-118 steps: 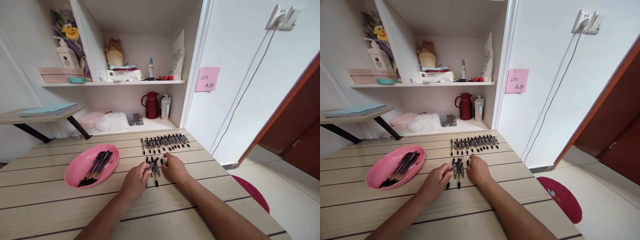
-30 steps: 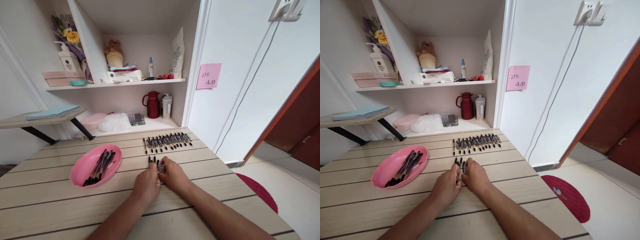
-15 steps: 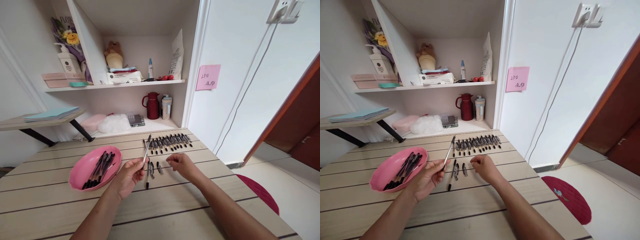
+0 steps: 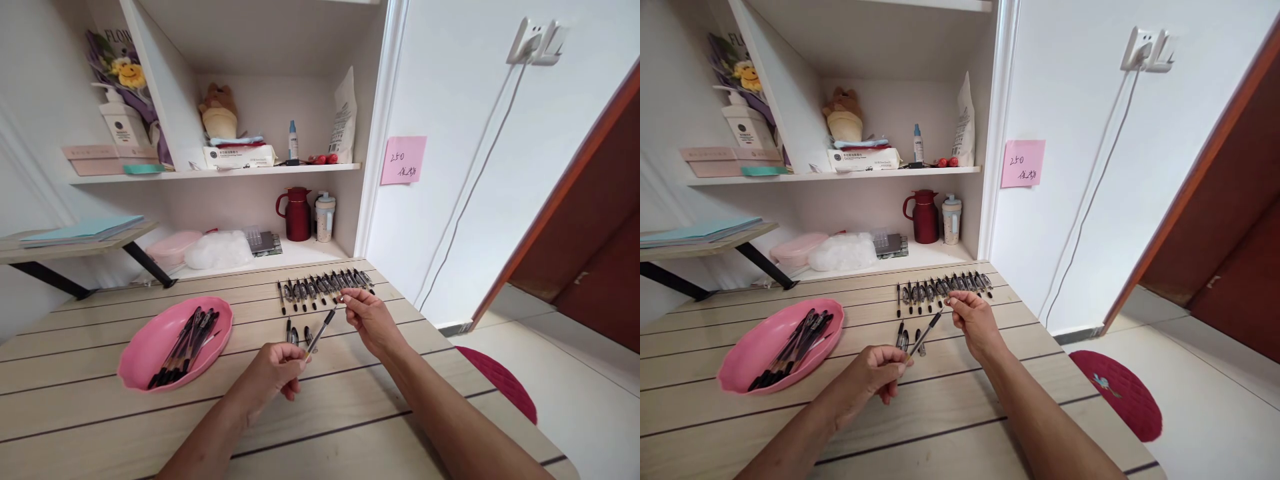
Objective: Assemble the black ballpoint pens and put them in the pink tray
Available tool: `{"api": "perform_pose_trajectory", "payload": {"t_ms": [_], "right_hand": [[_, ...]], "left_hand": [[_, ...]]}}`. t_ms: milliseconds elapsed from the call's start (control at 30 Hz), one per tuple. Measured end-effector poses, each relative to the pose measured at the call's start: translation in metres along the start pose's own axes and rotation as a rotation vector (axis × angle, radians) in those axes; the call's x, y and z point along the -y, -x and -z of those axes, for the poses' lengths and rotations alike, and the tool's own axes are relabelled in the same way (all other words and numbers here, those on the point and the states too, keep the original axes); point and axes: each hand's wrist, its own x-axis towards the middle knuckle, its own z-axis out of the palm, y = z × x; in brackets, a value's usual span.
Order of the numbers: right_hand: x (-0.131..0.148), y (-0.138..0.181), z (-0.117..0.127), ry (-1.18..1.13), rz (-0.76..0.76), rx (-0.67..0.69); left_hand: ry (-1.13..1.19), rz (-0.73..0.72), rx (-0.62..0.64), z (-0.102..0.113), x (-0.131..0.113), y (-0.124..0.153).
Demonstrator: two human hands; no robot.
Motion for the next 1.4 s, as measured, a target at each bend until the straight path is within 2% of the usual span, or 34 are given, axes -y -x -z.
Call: {"api": "perform_pose_trajectory", "payload": {"t_ms": [367, 600, 800, 1033, 1133, 1267, 1400], "right_hand": [[-0.004, 0.006, -0.005, 0.049, -0.049, 0.082], [-0.004, 0.006, -0.003, 0.005, -0.179, 0.157], [-0.004, 0.009, -0.005, 0.061, -0.231, 0.141], [-0.004, 0.009, -0.006, 0.060, -0.163, 0.119], [-0.005, 0.009, -0.006, 0.092, -0.176, 0.093], [-0.007, 0.007, -0.004, 0.021, -0.178, 0.127], [-0.009, 0.005, -0.003, 0.072, -0.185, 0.094]], "left_hand": [[-0.026, -0.018, -0.024, -0.001, 0.001, 0.000], [-0.006, -0.065, -0.035, -0.002, 0.006, -0.003], [-0.031, -0.087, -0.097, -0.007, 0.005, -0.004], [-0.071, -0.090, -0.115, -0.006, 0.007, -0.006], [-0.093, -0.093, -0.122, -0.006, 0.008, -0.007], [-0.109, -0.106, -0.156, -0.005, 0.009, -0.007], [-0.129, -0.112, -0.156, -0.006, 0.010, -0.008]]}}
